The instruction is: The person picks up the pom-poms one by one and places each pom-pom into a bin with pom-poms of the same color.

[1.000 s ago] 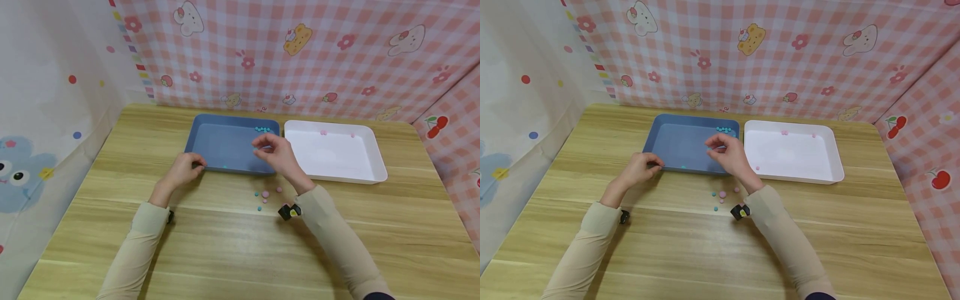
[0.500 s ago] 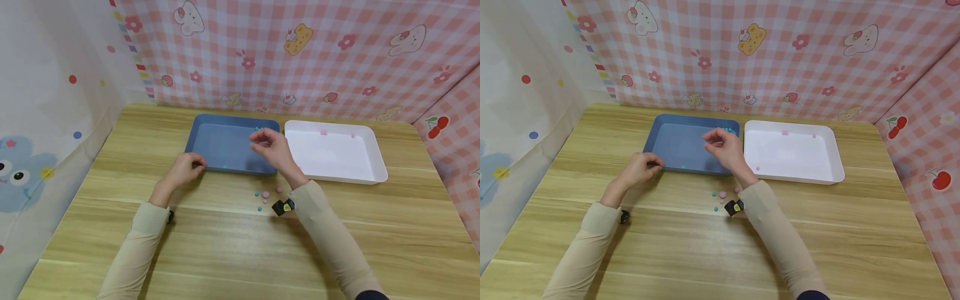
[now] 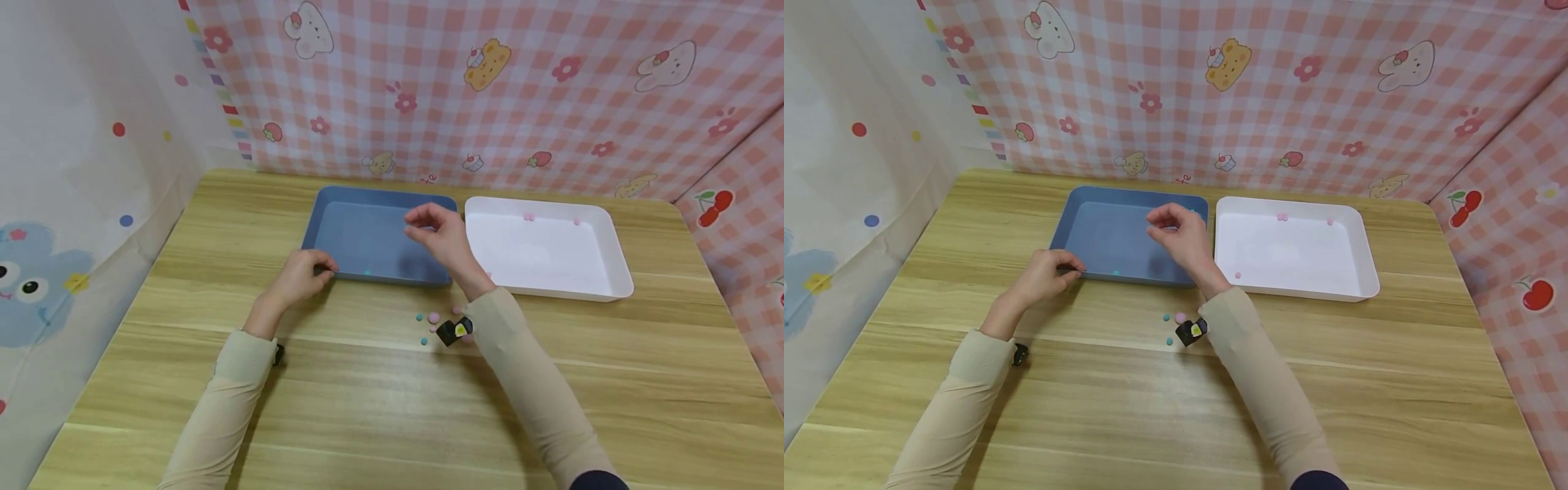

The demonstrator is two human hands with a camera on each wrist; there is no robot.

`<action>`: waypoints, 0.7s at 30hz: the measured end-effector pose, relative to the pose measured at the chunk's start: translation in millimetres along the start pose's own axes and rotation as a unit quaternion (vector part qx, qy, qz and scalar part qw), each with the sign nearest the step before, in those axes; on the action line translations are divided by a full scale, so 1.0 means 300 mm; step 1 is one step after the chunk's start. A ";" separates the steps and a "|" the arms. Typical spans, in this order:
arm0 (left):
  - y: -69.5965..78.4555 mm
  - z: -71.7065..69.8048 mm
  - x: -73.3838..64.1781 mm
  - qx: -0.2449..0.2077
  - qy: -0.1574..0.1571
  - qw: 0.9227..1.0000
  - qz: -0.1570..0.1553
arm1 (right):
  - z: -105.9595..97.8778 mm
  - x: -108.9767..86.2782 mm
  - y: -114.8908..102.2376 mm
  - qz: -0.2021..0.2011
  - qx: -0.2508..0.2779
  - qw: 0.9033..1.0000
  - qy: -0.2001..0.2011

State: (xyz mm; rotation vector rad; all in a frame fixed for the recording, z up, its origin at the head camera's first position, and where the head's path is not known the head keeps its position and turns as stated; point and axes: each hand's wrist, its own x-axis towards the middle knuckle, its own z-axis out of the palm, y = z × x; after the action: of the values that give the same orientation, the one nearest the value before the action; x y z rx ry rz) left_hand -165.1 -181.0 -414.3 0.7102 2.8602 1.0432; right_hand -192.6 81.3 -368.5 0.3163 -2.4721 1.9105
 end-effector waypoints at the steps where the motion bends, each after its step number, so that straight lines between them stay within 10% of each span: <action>1: 0.000 0.000 0.000 0.000 0.000 1.000 0.001 | 0.001 0.003 0.002 0.004 0.003 1.000 0.002; 21: 0.001 0.003 -0.002 0.006 -0.001 1.000 -0.011 | 0.024 0.054 0.038 0.046 0.074 0.996 0.019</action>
State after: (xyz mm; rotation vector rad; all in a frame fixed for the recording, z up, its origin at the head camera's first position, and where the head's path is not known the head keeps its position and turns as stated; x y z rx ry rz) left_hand -164.3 -180.5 -414.9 0.6772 2.8679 1.0235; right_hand -209.4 74.7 -379.1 0.1678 -2.3672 2.1184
